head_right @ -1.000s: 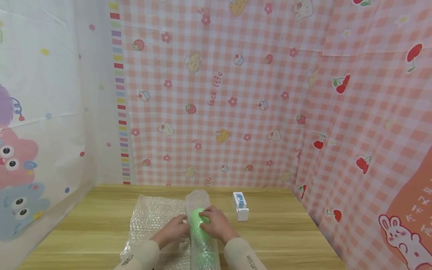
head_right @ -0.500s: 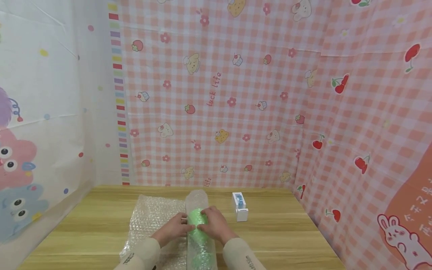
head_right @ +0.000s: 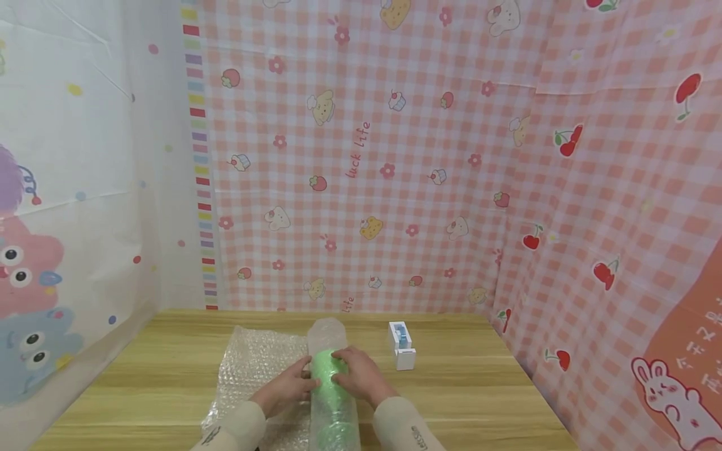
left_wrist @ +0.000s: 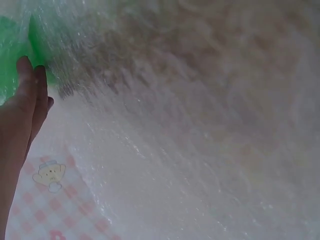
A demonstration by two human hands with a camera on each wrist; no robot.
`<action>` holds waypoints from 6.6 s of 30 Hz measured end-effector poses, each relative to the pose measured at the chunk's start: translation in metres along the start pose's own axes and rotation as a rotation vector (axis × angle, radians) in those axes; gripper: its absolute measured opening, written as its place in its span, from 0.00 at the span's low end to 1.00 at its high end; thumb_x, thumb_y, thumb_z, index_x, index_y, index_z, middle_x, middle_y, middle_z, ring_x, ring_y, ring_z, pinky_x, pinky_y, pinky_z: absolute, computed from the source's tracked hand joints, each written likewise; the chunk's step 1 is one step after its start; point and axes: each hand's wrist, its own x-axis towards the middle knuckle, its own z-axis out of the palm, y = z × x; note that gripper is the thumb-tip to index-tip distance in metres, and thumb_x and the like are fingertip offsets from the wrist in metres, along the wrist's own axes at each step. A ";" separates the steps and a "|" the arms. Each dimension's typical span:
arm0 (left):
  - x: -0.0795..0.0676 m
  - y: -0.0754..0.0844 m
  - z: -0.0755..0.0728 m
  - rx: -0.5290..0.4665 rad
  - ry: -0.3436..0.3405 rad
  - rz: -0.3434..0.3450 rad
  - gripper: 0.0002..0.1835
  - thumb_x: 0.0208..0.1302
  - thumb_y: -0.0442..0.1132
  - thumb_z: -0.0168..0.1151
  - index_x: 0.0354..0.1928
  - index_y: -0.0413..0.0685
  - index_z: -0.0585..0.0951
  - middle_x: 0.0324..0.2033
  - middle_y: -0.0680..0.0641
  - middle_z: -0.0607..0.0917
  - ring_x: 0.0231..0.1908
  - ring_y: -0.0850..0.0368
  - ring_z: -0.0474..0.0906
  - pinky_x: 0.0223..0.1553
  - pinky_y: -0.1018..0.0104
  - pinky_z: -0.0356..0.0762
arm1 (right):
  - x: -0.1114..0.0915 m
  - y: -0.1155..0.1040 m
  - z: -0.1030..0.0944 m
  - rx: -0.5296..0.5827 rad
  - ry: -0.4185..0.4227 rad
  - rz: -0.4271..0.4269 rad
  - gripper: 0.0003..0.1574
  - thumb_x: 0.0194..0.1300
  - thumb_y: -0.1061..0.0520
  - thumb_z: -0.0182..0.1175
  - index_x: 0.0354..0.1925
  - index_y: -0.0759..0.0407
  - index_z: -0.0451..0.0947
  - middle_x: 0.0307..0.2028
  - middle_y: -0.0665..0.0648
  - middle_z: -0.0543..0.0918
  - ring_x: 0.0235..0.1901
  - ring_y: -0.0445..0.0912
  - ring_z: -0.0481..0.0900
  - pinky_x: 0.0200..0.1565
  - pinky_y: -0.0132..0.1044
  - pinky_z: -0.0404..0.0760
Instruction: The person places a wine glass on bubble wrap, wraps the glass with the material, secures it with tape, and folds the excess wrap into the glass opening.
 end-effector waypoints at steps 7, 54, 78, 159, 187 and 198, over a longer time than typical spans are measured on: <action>-0.004 0.001 -0.002 0.026 -0.004 -0.038 0.39 0.71 0.36 0.56 0.74 0.29 0.48 0.64 0.22 0.65 0.61 0.31 0.70 0.63 0.36 0.64 | 0.003 0.000 0.004 -0.028 -0.007 -0.030 0.19 0.63 0.60 0.65 0.52 0.63 0.80 0.52 0.61 0.80 0.53 0.59 0.77 0.56 0.56 0.76; -0.015 0.006 -0.009 0.108 0.055 0.021 0.24 0.71 0.37 0.58 0.64 0.40 0.63 0.42 0.41 0.79 0.38 0.51 0.80 0.46 0.47 0.79 | 0.000 0.005 0.007 0.162 -0.034 0.111 0.24 0.67 0.59 0.64 0.59 0.64 0.76 0.54 0.61 0.76 0.49 0.57 0.77 0.46 0.52 0.81; -0.016 0.005 -0.019 0.144 0.086 0.003 0.25 0.71 0.41 0.59 0.60 0.33 0.65 0.39 0.41 0.81 0.37 0.50 0.83 0.47 0.47 0.80 | 0.003 -0.001 0.012 0.158 -0.019 0.055 0.19 0.70 0.59 0.60 0.57 0.60 0.80 0.50 0.58 0.75 0.46 0.52 0.73 0.45 0.50 0.77; -0.016 0.005 0.004 0.048 0.128 0.039 0.22 0.71 0.38 0.59 0.55 0.27 0.65 0.37 0.39 0.79 0.33 0.52 0.81 0.41 0.50 0.82 | -0.002 0.011 0.006 0.209 0.022 0.075 0.16 0.63 0.62 0.66 0.50 0.63 0.82 0.52 0.60 0.78 0.48 0.58 0.77 0.45 0.52 0.81; -0.018 -0.014 -0.017 -0.016 0.016 0.073 0.21 0.73 0.39 0.53 0.57 0.25 0.69 0.44 0.40 0.83 0.45 0.42 0.83 0.50 0.47 0.80 | 0.003 0.001 0.019 0.177 0.067 0.055 0.20 0.63 0.59 0.67 0.53 0.63 0.82 0.49 0.58 0.76 0.47 0.54 0.73 0.47 0.50 0.77; -0.018 -0.003 -0.015 0.048 0.080 -0.007 0.23 0.73 0.40 0.55 0.57 0.25 0.69 0.46 0.37 0.80 0.43 0.46 0.81 0.51 0.45 0.78 | 0.004 -0.002 0.013 0.175 0.044 0.064 0.20 0.63 0.60 0.67 0.53 0.65 0.81 0.48 0.60 0.77 0.47 0.56 0.75 0.45 0.50 0.78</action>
